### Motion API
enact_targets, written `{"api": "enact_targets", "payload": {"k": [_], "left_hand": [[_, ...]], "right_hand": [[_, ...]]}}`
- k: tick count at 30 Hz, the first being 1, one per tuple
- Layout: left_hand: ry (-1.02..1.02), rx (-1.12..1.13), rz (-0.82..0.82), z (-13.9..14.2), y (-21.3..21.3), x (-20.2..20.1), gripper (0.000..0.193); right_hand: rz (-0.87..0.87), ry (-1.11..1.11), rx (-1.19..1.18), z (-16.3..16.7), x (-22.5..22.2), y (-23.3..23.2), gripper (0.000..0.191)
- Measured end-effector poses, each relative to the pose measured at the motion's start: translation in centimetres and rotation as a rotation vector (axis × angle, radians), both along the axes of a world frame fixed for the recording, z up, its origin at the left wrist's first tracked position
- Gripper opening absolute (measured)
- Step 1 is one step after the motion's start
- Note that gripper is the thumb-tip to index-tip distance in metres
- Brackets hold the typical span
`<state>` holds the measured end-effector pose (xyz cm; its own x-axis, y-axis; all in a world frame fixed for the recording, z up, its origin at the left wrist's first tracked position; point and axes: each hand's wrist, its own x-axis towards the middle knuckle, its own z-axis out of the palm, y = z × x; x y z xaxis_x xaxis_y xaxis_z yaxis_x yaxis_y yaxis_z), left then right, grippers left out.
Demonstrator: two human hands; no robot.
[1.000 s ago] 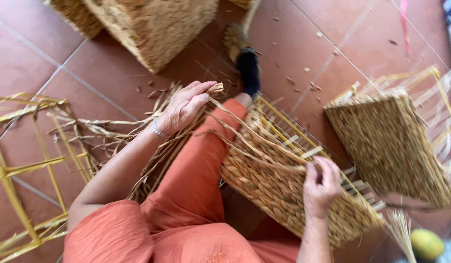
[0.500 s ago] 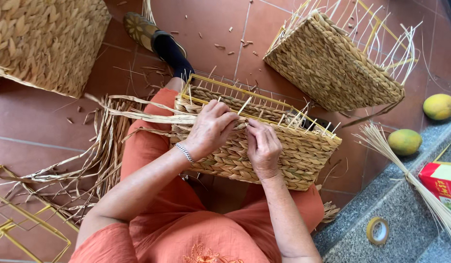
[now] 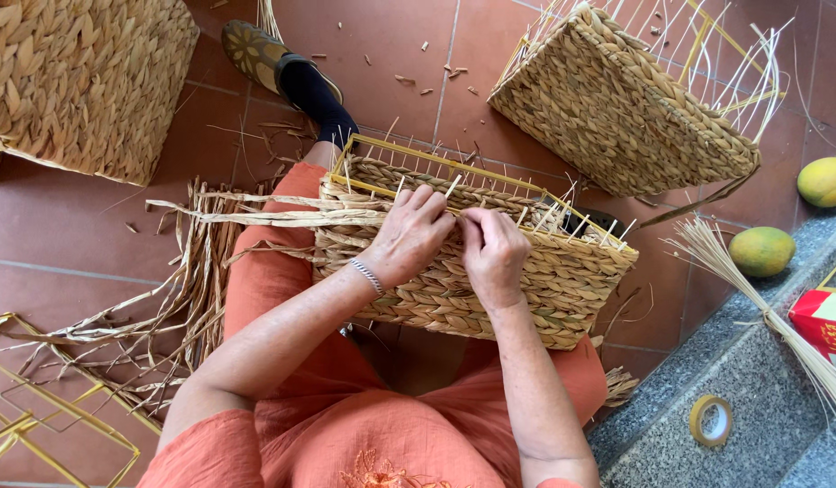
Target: The person sits on the floor weaving dried water hyacinth strands around a rectangular bamboo frame to form a basket. They tuck and twist strands along the rim, trim excess ends with scissors, and continue weaving new strands around the frame edges.
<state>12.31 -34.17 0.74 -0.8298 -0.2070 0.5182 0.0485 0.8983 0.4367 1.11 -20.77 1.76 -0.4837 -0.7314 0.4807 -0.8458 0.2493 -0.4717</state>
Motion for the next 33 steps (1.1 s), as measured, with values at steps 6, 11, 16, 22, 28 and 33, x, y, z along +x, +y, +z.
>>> {"api": "enact_targets", "payload": {"k": [6,11,16,22,28,33], "left_hand": [[0.049,0.063,0.038,1.0,0.4,4.8,0.02],[-0.187,-0.058,0.109,0.2,-0.1,7.0,0.023],[-0.229,0.098,0.108,0.8,-1.0,7.9,0.02],[-0.153,-0.02,0.207,5.0,-3.1,6.6,0.013],[0.135,-0.329,0.104,7.3,-0.8,6.7,0.046],[0.077,-0.22,-0.088,4.1,0.3,4.9,0.049]], "right_hand": [[-0.058,-0.03,0.087,-0.4,-1.2,-1.4,0.032],[0.037,0.147,0.095,-1.7,-0.4,-2.7,0.016],[0.228,-0.044,0.032,0.5,-0.6,-1.7,0.019],[0.333,-0.066,0.106,3.7,-0.5,-0.3,0.033],[0.144,-0.112,0.072,1.9,0.0,-1.2,0.014],[0.098,-0.222,0.148,1.2,-0.5,-0.3,0.015]]}}
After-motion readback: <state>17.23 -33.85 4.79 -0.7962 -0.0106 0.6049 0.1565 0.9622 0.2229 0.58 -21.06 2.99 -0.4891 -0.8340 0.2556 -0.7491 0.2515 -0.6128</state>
